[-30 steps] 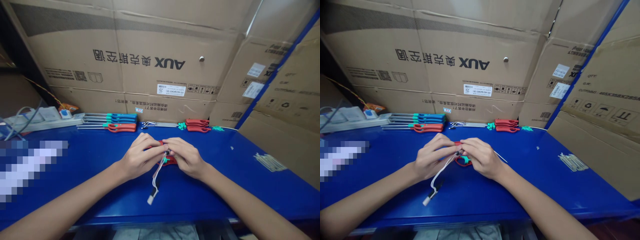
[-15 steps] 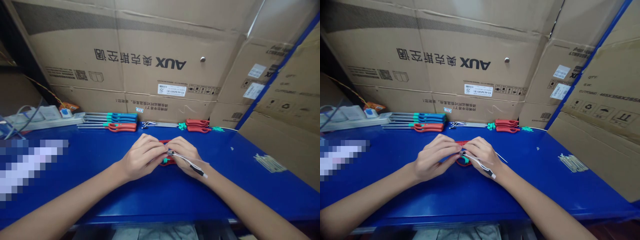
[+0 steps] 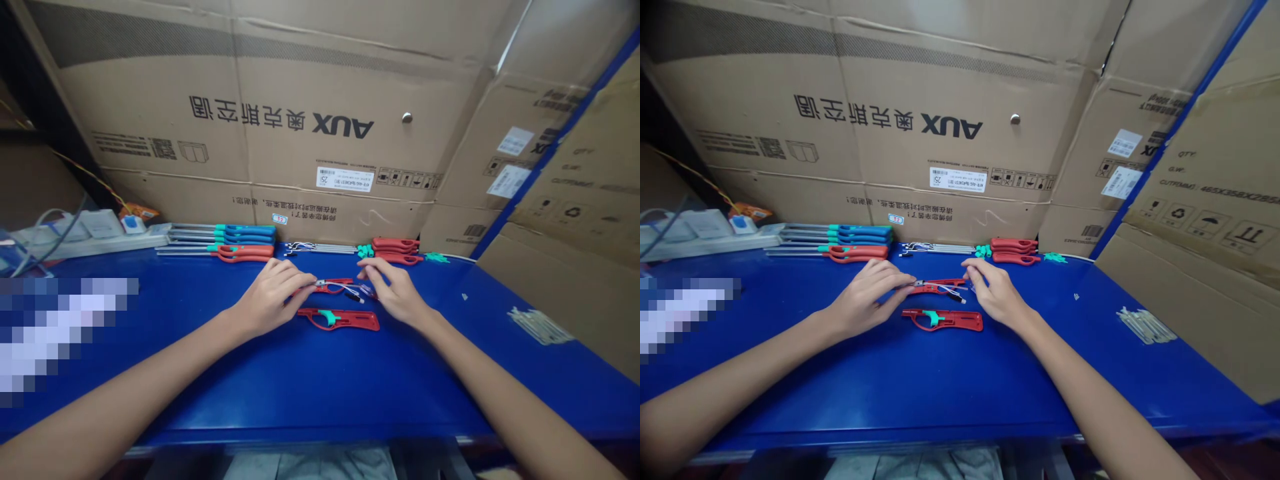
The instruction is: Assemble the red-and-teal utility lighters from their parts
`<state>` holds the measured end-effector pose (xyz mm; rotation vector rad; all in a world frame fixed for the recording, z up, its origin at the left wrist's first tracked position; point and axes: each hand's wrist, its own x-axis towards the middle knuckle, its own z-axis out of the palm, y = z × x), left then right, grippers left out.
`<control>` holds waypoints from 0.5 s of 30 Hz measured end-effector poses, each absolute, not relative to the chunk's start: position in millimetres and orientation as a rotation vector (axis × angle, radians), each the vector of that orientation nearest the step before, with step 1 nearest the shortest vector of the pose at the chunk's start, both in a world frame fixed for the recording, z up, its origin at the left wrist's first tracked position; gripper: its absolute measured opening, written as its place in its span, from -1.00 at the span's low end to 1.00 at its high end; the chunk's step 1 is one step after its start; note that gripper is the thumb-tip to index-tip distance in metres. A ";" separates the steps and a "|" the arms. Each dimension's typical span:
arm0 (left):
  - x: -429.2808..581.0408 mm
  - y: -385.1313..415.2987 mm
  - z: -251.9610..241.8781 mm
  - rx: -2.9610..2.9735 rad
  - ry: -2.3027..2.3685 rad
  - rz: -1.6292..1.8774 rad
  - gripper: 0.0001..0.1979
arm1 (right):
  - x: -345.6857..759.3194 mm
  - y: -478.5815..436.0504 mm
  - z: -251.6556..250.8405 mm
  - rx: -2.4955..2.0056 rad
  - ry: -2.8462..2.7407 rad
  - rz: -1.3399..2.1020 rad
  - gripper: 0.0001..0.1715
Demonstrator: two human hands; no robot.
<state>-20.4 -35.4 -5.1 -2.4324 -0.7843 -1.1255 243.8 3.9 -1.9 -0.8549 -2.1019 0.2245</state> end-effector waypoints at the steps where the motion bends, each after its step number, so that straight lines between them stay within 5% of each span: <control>1: -21.2 -34.3 -6.0 -2.438 -0.807 -1.116 -0.89 | 245.2 3.0 -1.1 -0.876 -2.100 0.260 -0.68; 7: -21.7 -32.7 -7.5 -2.452 -0.882 -1.084 -0.85 | 238.5 -10.6 3.5 -0.761 -2.223 0.237 -0.63; 11: -20.9 -33.5 -7.3 -2.477 -0.881 -1.075 -0.84 | 231.7 -13.5 2.7 -0.672 -2.264 0.071 -0.87; 15: -20.6 -33.1 -8.8 -2.496 -0.867 -1.080 -0.85 | 230.1 -12.9 0.8 -0.630 -2.274 0.039 -0.85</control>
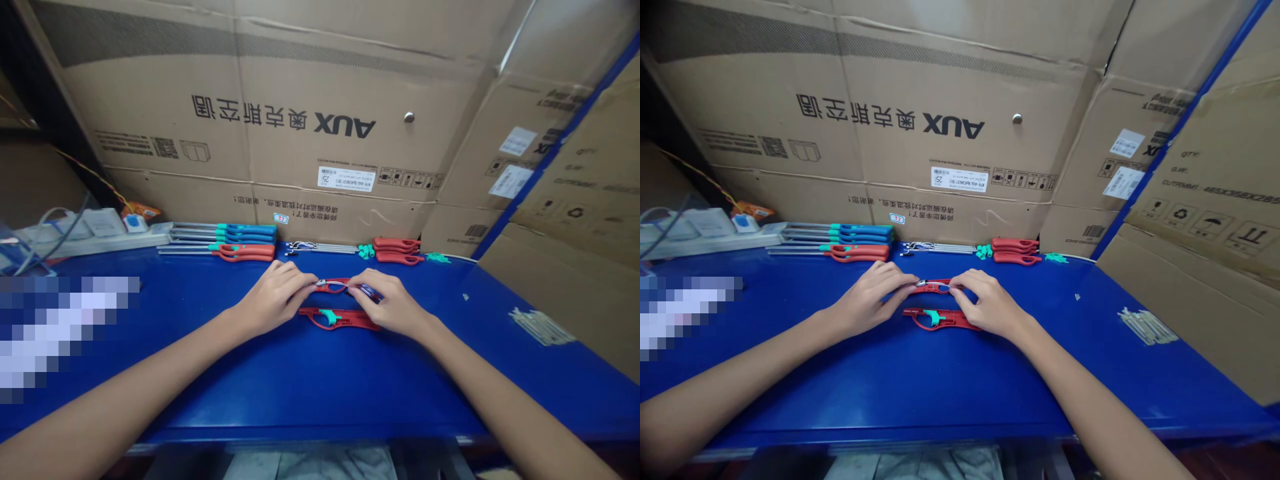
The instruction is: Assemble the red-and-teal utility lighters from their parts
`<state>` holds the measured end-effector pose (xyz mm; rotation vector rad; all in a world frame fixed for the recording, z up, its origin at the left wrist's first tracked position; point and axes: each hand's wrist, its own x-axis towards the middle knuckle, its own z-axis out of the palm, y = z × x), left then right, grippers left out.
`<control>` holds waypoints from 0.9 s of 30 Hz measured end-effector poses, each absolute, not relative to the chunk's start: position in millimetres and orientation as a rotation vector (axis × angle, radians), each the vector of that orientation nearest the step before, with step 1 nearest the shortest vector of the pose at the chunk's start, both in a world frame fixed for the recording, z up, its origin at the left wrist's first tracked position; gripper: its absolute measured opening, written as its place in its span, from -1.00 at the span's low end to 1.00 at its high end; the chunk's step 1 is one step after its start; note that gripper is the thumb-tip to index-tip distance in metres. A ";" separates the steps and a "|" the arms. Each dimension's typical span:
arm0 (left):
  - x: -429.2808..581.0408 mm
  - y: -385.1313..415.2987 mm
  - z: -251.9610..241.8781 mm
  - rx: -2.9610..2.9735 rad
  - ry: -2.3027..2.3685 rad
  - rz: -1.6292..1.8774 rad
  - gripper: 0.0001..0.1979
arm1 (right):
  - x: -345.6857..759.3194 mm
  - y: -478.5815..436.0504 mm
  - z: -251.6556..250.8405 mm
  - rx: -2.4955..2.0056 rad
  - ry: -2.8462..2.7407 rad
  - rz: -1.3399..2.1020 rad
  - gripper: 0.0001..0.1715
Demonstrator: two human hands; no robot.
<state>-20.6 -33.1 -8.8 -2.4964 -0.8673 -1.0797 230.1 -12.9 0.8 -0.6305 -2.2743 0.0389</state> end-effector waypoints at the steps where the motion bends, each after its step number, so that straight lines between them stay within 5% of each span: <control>1: -20.6 -32.8 -9.3 -2.501 -0.869 -1.079 -0.85 | 230.0 -12.8 0.4 -0.626 -2.272 0.040 -0.85; 27: -17.7 -39.5 -8.5 -2.601 -0.974 -0.927 -0.77 | 228.6 -16.6 -0.2 -0.637 -2.332 0.050 -0.85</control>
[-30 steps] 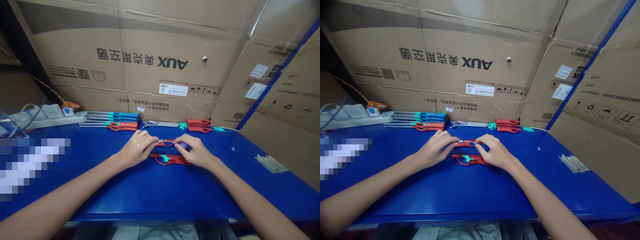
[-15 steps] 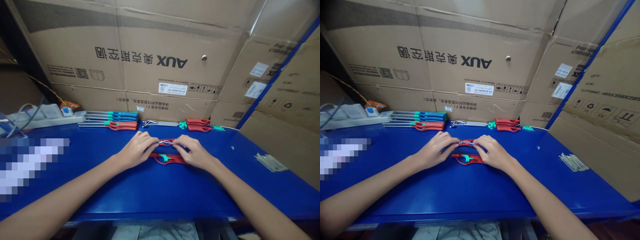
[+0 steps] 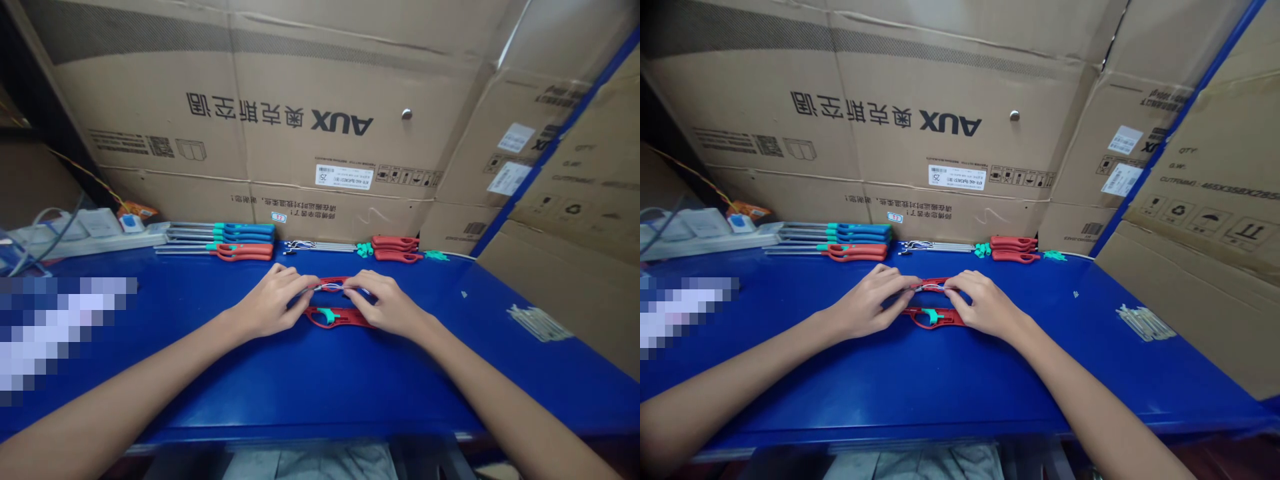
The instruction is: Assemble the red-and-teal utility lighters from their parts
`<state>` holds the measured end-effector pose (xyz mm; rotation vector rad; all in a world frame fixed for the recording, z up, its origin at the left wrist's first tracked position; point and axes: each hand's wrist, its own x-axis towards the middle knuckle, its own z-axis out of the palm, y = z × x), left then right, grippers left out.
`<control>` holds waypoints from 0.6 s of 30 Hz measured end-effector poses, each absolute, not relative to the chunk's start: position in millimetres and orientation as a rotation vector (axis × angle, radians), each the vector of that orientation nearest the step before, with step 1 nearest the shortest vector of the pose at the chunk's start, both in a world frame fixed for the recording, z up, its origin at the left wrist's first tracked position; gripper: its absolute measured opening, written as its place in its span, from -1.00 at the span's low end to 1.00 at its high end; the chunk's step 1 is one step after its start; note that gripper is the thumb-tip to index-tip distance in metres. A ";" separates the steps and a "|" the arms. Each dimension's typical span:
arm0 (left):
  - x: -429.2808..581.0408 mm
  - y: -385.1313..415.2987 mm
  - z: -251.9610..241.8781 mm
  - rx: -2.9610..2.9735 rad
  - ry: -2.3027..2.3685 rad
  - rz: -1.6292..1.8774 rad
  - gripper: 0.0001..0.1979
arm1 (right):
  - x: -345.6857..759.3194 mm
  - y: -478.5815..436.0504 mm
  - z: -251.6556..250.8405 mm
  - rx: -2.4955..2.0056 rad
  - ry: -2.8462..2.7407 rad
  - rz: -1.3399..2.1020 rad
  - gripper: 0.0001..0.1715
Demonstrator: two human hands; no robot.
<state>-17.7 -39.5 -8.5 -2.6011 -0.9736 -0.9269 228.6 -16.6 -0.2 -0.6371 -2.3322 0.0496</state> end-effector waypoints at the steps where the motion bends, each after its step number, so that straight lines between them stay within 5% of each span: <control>1: -17.2 -39.8 -8.7 -2.607 -0.979 -0.923 -0.77 | 228.4 -17.0 0.4 -0.645 -2.337 0.050 -0.84; 18: -8.9 -44.8 -18.3 -2.665 -1.029 -1.031 -0.78 | 221.9 -24.6 1.1 -0.546 -2.328 0.065 -0.85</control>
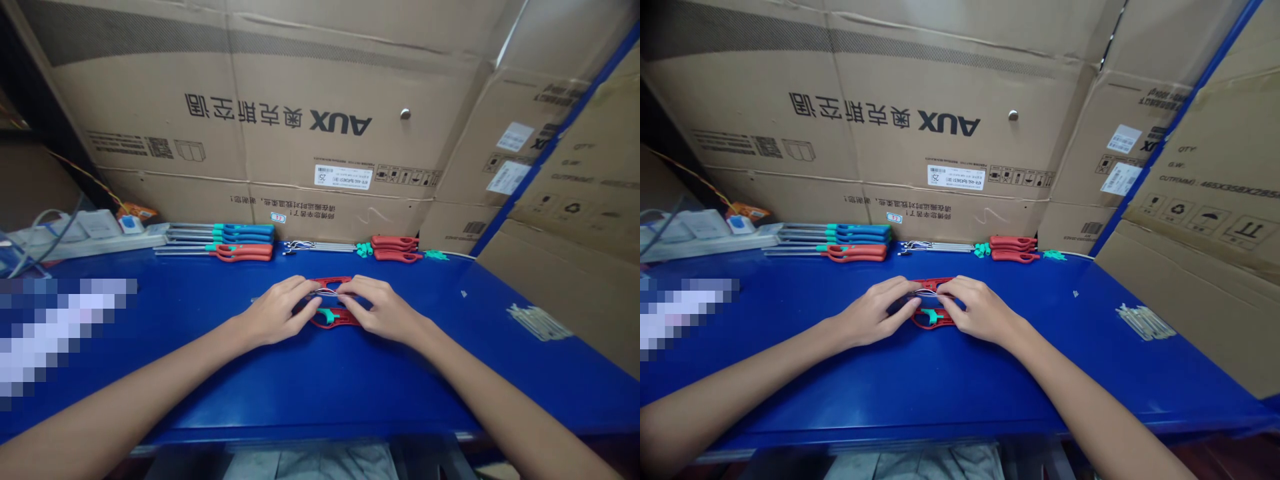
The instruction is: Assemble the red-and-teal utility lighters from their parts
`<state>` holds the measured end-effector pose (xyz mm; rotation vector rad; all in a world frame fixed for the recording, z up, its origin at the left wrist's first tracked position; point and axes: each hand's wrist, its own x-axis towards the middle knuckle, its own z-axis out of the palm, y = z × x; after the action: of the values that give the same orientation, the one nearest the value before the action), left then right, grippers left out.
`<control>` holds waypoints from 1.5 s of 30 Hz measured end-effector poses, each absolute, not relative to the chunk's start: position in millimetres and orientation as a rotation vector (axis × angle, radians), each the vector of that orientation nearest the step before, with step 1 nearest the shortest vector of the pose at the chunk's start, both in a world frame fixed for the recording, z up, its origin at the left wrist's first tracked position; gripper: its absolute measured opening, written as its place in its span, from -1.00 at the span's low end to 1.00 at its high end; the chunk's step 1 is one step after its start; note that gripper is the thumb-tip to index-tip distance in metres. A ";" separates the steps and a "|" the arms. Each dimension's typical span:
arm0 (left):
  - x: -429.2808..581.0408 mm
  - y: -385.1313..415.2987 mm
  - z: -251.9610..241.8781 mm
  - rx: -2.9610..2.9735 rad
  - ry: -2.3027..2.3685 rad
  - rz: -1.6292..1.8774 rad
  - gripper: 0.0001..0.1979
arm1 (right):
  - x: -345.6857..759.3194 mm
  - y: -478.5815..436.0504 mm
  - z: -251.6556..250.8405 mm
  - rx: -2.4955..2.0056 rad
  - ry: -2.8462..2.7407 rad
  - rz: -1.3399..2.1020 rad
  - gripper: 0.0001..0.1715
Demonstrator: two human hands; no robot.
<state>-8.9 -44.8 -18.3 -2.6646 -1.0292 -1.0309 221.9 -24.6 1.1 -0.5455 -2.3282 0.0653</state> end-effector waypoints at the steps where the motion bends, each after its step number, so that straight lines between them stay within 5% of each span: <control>1: -8.7 -44.5 -18.9 -2.665 -1.031 -1.037 -0.79 | 221.8 -24.6 1.1 -0.548 -2.329 0.065 -0.85; 31: -5.9 -43.9 -15.4 -2.776 -1.232 -1.058 -0.91 | 220.1 -26.7 -0.4 -0.689 -2.447 0.231 -0.82; 45: -10.9 -40.2 -13.4 -2.768 -1.311 -1.079 -0.87 | 223.8 -21.1 -0.7 -0.883 -2.567 0.281 -0.64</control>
<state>-10.9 -40.2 -13.4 -2.7677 -1.3109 -1.0790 223.8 -21.1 -0.7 -0.8834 -2.5669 0.2806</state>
